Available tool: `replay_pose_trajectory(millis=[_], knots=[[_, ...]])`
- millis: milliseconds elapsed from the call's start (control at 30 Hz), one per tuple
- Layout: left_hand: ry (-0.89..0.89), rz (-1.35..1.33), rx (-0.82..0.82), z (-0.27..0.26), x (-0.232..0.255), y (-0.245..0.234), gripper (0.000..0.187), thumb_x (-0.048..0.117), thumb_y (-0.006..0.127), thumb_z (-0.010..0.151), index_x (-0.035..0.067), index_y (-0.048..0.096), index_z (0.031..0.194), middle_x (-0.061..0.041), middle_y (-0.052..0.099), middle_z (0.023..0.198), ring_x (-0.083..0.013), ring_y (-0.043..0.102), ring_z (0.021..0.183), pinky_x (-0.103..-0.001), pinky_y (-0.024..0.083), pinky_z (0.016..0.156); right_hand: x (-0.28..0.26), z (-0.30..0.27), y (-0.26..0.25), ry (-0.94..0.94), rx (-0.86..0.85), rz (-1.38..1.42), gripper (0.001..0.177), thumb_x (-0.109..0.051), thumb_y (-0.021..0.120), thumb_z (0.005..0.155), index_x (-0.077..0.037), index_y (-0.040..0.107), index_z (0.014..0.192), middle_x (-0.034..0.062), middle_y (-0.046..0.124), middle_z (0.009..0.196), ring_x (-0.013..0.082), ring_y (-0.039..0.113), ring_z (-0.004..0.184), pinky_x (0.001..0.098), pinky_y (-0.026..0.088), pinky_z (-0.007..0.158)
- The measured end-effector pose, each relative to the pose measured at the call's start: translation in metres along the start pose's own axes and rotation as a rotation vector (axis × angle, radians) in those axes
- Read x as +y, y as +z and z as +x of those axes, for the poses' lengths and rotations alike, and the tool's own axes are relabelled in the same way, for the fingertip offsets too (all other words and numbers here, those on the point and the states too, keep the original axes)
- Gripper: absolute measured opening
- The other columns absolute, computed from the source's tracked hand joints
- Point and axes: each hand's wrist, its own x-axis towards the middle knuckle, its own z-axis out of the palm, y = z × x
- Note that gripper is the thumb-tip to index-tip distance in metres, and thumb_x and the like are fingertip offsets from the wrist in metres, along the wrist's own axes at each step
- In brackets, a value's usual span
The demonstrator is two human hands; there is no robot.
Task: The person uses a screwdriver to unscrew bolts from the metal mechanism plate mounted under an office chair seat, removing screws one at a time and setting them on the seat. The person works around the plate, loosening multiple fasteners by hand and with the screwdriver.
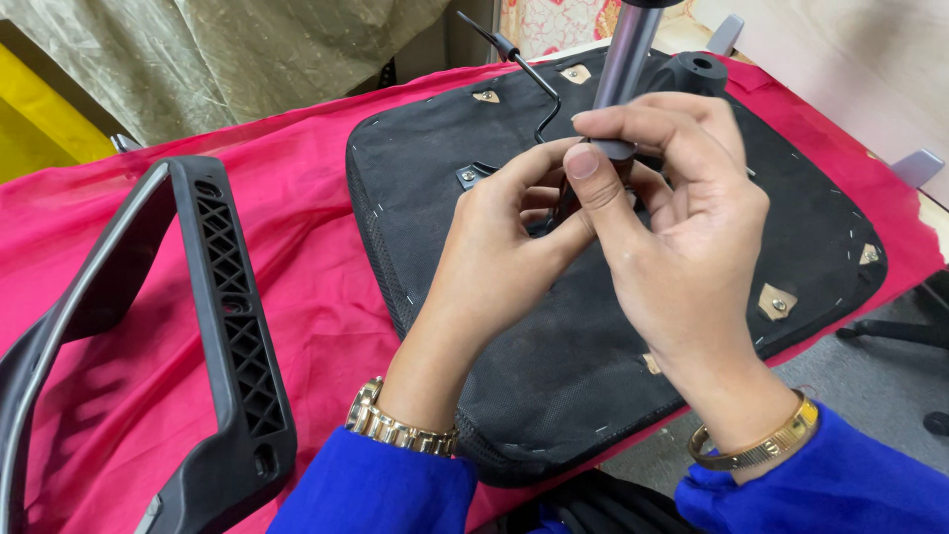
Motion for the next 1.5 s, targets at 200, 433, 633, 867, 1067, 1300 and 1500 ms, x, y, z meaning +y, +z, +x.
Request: replay_pose_trajectory(millis=[200,433,633,867,1067,1300,1500], knots=[[-0.050,0.120,0.099,0.012,0.001,0.012,0.049,0.023,0.078,0.086,0.006,0.066,0.131,-0.007,0.077,0.104,-0.0172,0.077,0.089,-0.032,0.063,0.080,0.008,0.021,-0.010,-0.014,-0.060,0.006,0.012,-0.006,0.068,0.105,0.001,0.070,0.114,0.0044,0.054,0.119,0.0095,0.061,0.107,0.0228,0.058,0.092],[-0.120,0.137,0.162,0.021,0.001,0.008,0.049,0.023,0.079,0.086,0.006,0.066,0.130,-0.006,0.079,0.100,-0.0144,0.078,0.091,-0.030,0.063,0.083,0.025,0.040,-0.005,0.199,-0.129,0.212,0.017,-0.012,0.062,0.101,-0.003,0.069,0.114,0.0028,0.065,0.108,0.0062,0.063,0.097,0.0198,0.056,0.089],[-0.149,0.097,0.192,0.021,-0.003,0.009,0.052,0.020,0.078,0.086,0.005,0.064,0.134,-0.006,0.076,0.098,-0.0112,0.071,0.090,-0.028,0.061,0.083,0.046,0.053,-0.005,-0.129,-0.224,0.132,0.017,-0.014,0.073,0.106,0.001,0.069,0.111,0.0036,0.057,0.116,0.0095,0.062,0.106,0.0245,0.057,0.094],[-0.237,0.083,0.301,0.014,-0.004,0.008,0.056,0.017,0.079,0.086,0.005,0.060,0.138,-0.001,0.072,0.096,-0.0068,0.065,0.085,-0.026,0.057,0.078,0.049,0.064,0.004,0.087,-0.332,0.320,0.018,-0.019,0.064,0.103,-0.003,0.069,0.108,0.0003,0.066,0.104,0.0049,0.063,0.093,0.0198,0.054,0.087],[-0.205,0.144,0.392,0.005,-0.005,0.017,0.050,0.017,0.079,0.088,0.003,0.063,0.134,-0.003,0.074,0.106,-0.0097,0.070,0.097,-0.028,0.059,0.086,0.058,0.068,0.004,-0.077,-0.401,0.310,0.017,-0.016,0.075,0.104,-0.001,0.069,0.107,0.0033,0.063,0.106,0.0070,0.059,0.090,0.0198,0.050,0.084],[-0.200,0.168,0.398,0.001,0.001,0.024,0.056,0.017,0.076,0.090,0.005,0.060,0.142,-0.006,0.075,0.109,-0.0133,0.073,0.101,-0.030,0.062,0.091,0.058,0.065,0.003,-0.135,-0.381,0.310,0.014,-0.015,0.070,0.109,-0.001,0.069,0.110,0.0038,0.064,0.110,0.0075,0.060,0.093,0.0198,0.050,0.084],[-0.174,0.221,0.409,0.009,-0.001,0.028,0.055,0.018,0.077,0.090,0.005,0.061,0.141,-0.007,0.079,0.104,-0.0131,0.076,0.093,-0.031,0.063,0.091,0.055,0.065,-0.001,0.183,-0.327,0.420,0.018,-0.021,0.062,0.103,-0.004,0.070,0.104,0.0020,0.070,0.100,0.0057,0.063,0.087,0.0184,0.054,0.080]])
